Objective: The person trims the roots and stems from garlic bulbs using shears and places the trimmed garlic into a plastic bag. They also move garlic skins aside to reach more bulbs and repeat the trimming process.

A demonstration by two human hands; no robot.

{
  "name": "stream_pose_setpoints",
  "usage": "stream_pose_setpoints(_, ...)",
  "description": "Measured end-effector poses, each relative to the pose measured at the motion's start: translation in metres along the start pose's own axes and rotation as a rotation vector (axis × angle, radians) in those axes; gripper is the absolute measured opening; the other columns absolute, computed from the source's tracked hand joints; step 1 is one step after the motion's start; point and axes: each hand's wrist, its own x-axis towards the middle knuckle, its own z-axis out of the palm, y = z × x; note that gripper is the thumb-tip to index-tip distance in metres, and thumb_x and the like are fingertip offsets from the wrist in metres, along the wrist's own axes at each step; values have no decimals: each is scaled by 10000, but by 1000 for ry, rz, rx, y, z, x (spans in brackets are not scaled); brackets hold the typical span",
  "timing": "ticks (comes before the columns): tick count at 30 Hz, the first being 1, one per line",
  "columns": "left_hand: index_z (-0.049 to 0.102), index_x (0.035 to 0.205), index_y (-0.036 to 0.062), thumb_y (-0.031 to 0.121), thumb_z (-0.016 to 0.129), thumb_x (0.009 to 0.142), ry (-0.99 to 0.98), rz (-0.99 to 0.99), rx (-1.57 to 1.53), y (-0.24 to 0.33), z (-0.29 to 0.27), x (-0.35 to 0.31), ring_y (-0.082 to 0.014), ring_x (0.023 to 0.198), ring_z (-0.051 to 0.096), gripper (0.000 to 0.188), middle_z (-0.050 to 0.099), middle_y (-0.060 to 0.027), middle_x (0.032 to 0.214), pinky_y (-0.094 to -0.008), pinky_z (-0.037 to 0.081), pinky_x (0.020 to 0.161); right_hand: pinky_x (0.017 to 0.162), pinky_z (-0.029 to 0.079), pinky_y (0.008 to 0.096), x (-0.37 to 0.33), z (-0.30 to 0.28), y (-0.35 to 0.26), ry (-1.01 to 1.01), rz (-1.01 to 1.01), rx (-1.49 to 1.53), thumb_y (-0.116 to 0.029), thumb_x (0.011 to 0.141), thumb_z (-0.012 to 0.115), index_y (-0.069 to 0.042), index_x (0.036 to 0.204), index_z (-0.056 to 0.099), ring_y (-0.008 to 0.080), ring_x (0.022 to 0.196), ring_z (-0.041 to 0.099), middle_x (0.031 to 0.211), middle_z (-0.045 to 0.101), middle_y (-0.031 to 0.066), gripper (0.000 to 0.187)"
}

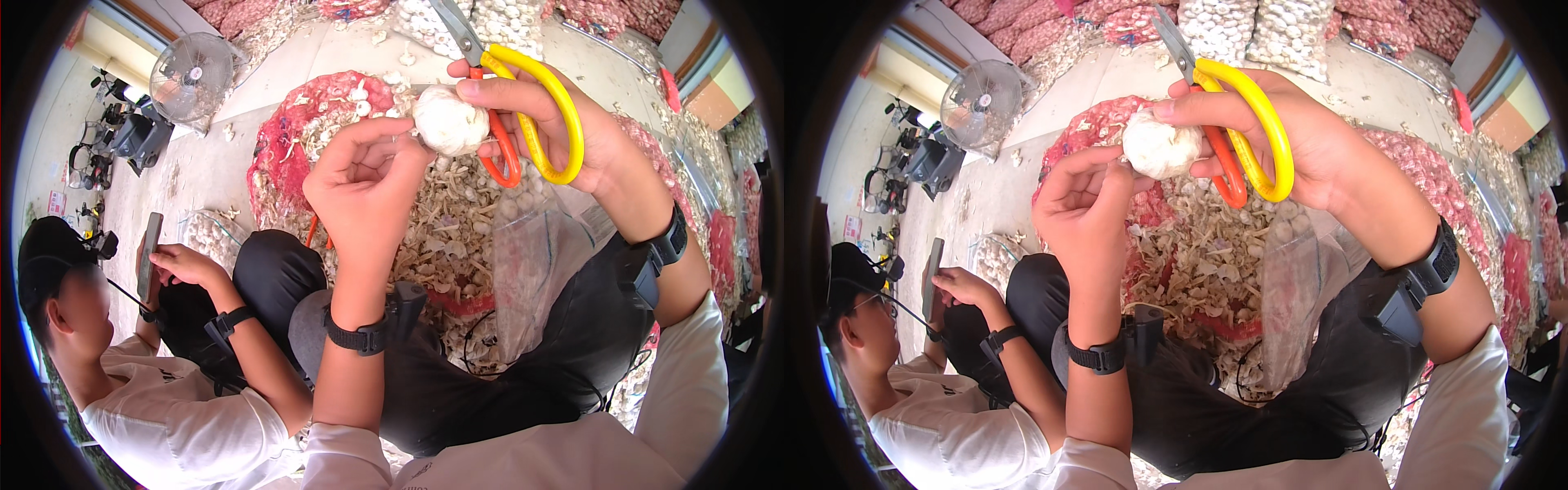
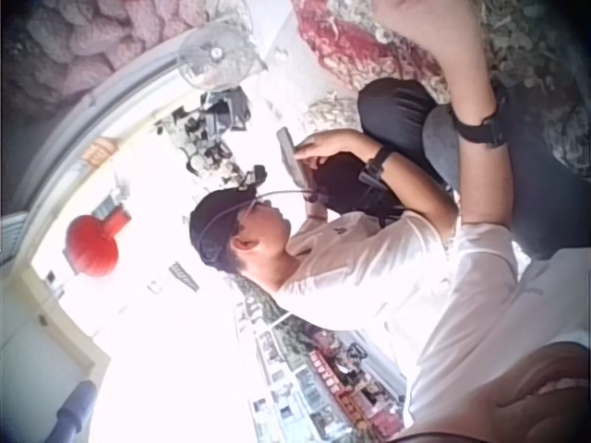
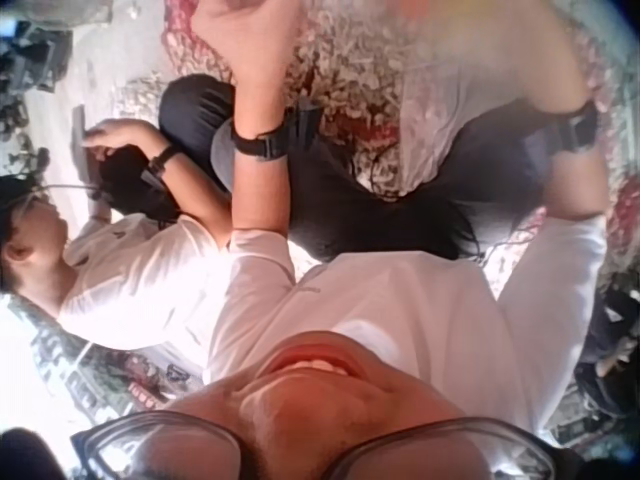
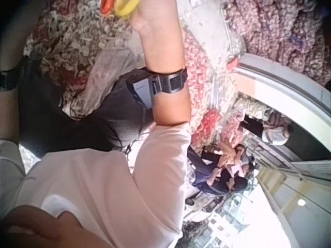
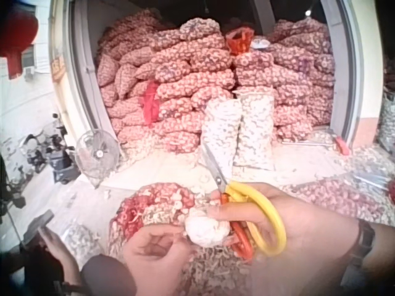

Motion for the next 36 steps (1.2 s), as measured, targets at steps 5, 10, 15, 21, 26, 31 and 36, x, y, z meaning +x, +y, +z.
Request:
stream_pose_setpoints(5, 649, 954, -63, -65, 660, 826, 34, -31, -58, 3, -1, 2, -152, 747, 699, 128, 704, -135, 850, -235, 567, 681, 671, 518, 275, 10, -4, 10, -91, 15, -32, -156, 775, 788, -23, 1214, 547, 150, 825, 634, 998, 620, 47, 519)
stream_pose_setpoints(10, 649, 946, -65, -60, 664, 829, 20, -122, -95, 7, -1, 2, -147, 741, 696, 118, 703, -129, 826, -238, 564, 679, 485, 469, 253, 12, -4, 12, -34, -53, 8, -192, 722, 837, -34, 1056, 564, 109, 549, 568, 770, 571, 16, 460)
stream_pose_setpoints(15, 655, 924, -51, -35, 694, 810, 38, -155, 36, 9, -3, -1, -122, 696, 680, 121, 699, -104, 792, -221, 543, 642, 497, 473, 269, 6, 3, 8, -45, -14, 7, -202, 727, 834, -32, 1053, 565, 111, 585, 555, 811, 554, 25, 456)
stream_pose_setpoints(21, 657, 958, -15, 67, 781, 735, -5, -217, 418, -17, -20, 2, -117, 652, 654, 268, 690, -89, 806, -249, 524, 602, 625, 503, 247, 6, -3, 7, -46, -99, 30, -234, 753, 820, -39, 1131, 561, 97, 757, 580, 878, 544, 8, 498)
stream_pose_setpoints(26, 565, 1172, -10, 118, 830, 716, -106, 75, 511, -14, -11, -7, -157, 853, 650, 543, 644, -115, 1049, -275, 539, 639, 614, 532, 279, -4, 1, 9, 28, -117, 10, -146, 769, 791, -13, 1196, 505, 152, 778, 632, 927, 586, 59, 531)
stream_pose_setpoints(31, 540, 1207, -49, 34, 780, 777, -92, -70, 40, -2, 6, -24, -150, 897, 648, 499, 654, -101, 1042, -265, 558, 707, 526, 512, 260, -18, 12, 17, 22, -65, -9, -89, 783, 773, -26, 1160, 507, 145, 662, 631, 897, 620, 62, 466)
stream_pose_setpoints(36, 591, 1189, -56, -63, 716, 806, -72, -52, -57, 7, 1, -24, -127, 800, 669, 403, 693, -88, 892, -245, 554, 718, 550, 487, 223, -15, 15, 24, -4, -141, -217, -160, 813, 760, -39, 1041, 612, 89, 680, 602, 856, 623, 34, 298)
